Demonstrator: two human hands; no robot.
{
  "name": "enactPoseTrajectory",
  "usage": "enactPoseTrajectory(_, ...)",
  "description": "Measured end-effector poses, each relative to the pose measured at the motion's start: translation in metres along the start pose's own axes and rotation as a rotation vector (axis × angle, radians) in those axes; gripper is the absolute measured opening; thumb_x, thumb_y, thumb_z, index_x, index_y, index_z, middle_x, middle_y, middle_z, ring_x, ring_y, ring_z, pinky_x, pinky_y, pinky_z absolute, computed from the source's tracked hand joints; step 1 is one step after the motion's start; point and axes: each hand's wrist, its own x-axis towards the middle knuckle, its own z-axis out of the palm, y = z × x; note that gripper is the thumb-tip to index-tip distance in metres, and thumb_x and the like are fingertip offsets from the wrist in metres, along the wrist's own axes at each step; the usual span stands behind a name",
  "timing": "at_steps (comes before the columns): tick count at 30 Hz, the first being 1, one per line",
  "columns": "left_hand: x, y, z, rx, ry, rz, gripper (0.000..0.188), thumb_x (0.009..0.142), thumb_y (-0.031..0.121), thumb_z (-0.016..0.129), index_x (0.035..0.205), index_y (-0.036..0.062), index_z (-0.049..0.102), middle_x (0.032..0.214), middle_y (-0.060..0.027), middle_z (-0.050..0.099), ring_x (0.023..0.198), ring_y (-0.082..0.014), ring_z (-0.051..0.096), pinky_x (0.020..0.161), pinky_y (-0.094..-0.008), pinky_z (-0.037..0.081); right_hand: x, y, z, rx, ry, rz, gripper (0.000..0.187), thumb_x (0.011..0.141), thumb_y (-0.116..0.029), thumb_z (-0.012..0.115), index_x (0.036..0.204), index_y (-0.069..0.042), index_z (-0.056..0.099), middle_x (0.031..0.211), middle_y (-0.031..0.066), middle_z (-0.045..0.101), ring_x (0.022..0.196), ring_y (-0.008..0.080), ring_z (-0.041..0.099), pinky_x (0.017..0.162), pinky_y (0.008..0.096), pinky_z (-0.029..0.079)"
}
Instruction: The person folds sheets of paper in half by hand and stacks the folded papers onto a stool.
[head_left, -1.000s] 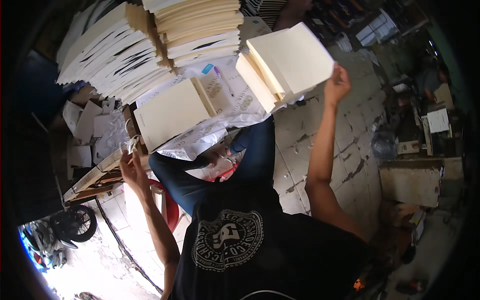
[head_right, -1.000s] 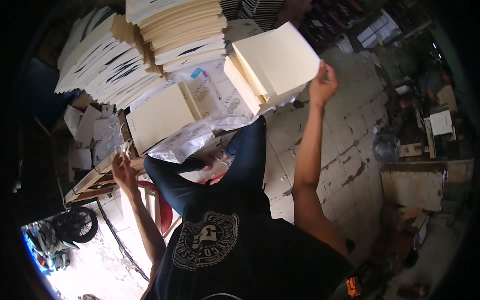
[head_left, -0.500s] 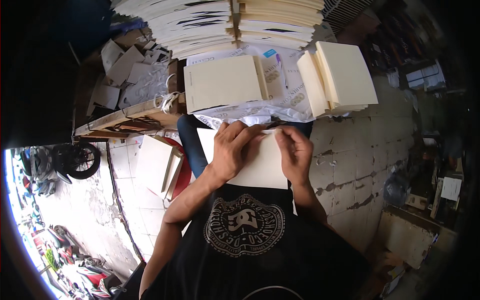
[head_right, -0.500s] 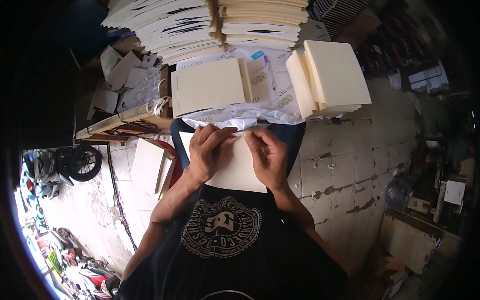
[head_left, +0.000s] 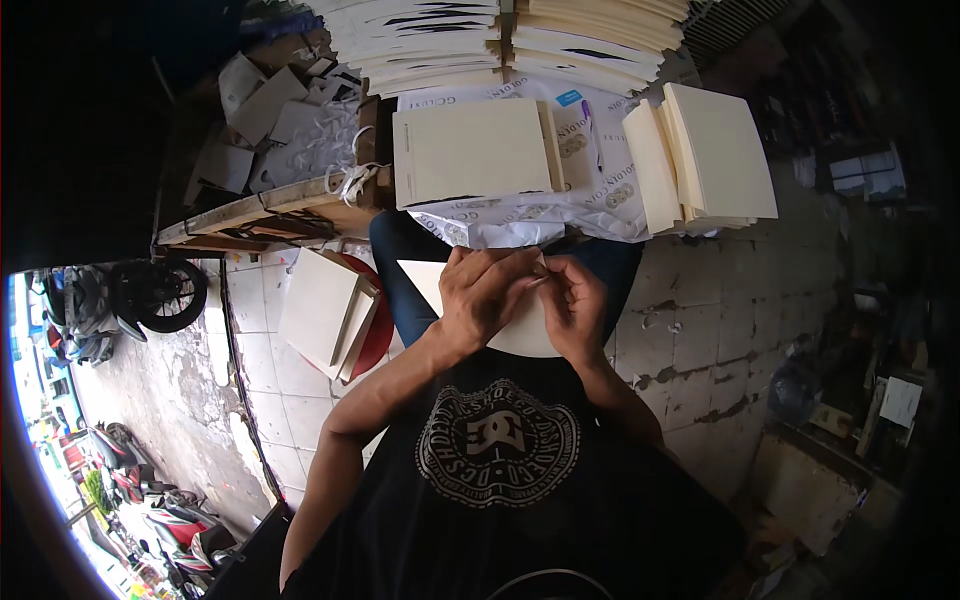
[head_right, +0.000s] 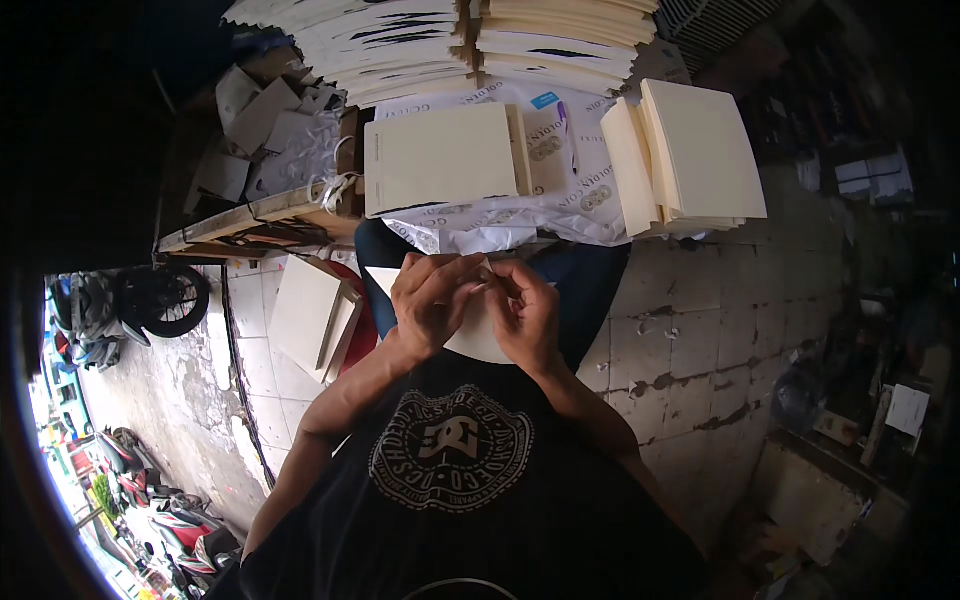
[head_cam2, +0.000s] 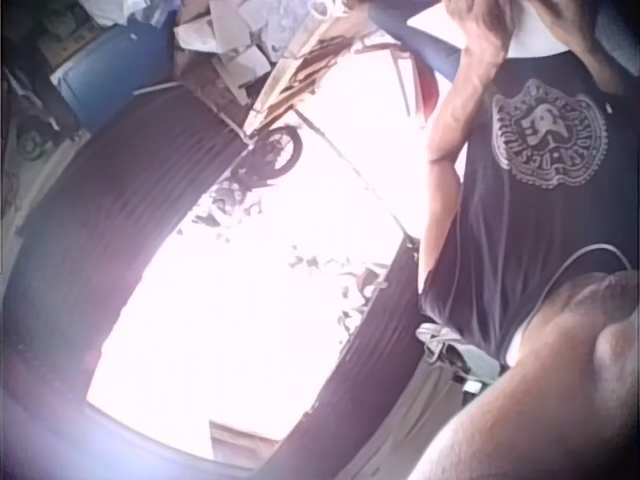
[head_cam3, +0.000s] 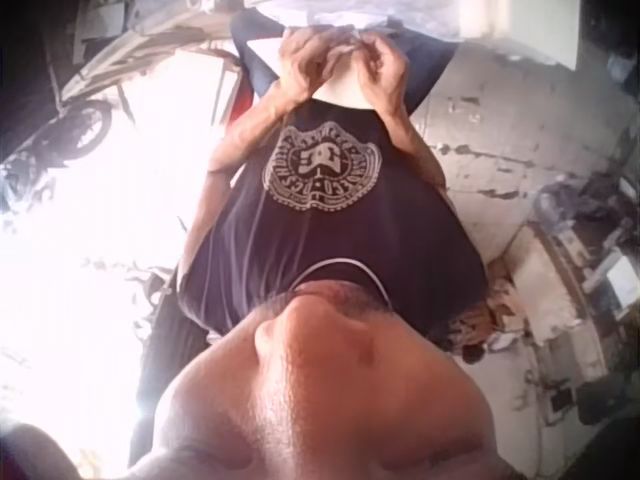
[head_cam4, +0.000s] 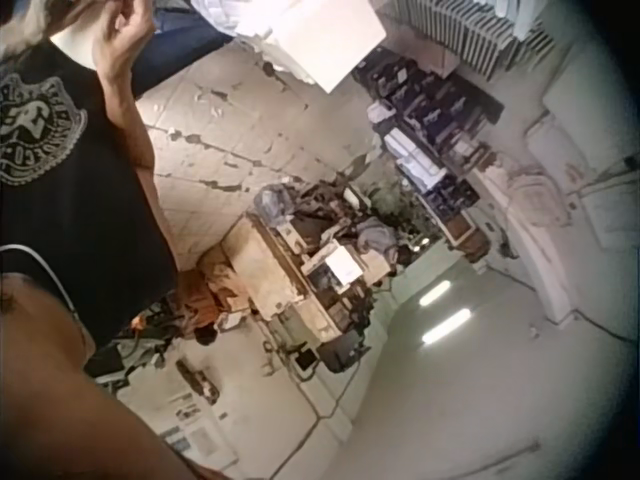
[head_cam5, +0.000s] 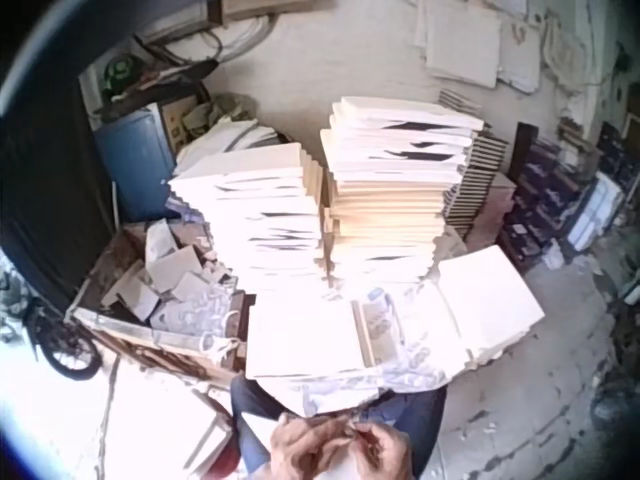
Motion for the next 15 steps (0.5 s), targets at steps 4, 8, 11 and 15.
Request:
enactPoseTrajectory(4,-0.004,-0.005,0.008,-0.033,-0.013,-0.023,0.037,0.075,0.016,0.082,0.109,0.0092,0.071,0.088,-0.0012,0.069,0.075,-0.0171,0.064,0.066,-0.0321,0.041,-0.002,-0.003,-0.001,0.05,0.016,-0.013,0.012,0.096,0.0,0.06,0.107,0.005,0.062,0.089,0.0033,0.068,0.079,0.0024,0.059,0.065,0.0179,0.045)
enactPoseTrajectory(8,-0.003,-0.008,0.009,-0.078,-0.048,-0.014,0.038,0.074,0.015,0.082,0.11,0.0086,0.071,0.087,-0.0024,0.069,0.075,-0.0187,0.063,0.065,-0.033,0.042,-0.006,0.006,0.0,0.01,0.1,-0.043,0.018,0.097,0.0,0.058,0.113,0.005,0.063,0.087,0.0036,0.068,0.077,0.0024,0.058,0.065,0.018,0.045)
enactPoseTrajectory(11,-0.003,-0.009,0.006,-0.103,-0.039,-0.071,0.034,0.074,0.007,0.081,0.107,0.0049,0.072,0.087,-0.0085,0.069,0.075,-0.0248,0.064,0.067,-0.0347,0.048,-0.002,0.003,-0.004,-0.089,0.003,-0.031,0.022,0.097,-0.002,0.058,0.117,0.004,0.063,0.083,0.0042,0.067,0.073,0.0026,0.056,0.063,0.0186,0.045)
enactPoseTrajectory(15,-0.007,-0.013,0.005,-0.092,-0.006,-0.079,0.033,0.074,0.006,0.081,0.106,0.0037,0.072,0.089,-0.0092,0.069,0.076,-0.0257,0.064,0.068,-0.0349,0.049,0.002,-0.012,-0.001,-0.248,-0.065,0.021,0.022,0.098,-0.003,0.057,0.118,0.003,0.064,0.08,0.0034,0.067,0.069,0.0021,0.054,0.06,0.0192,0.045)
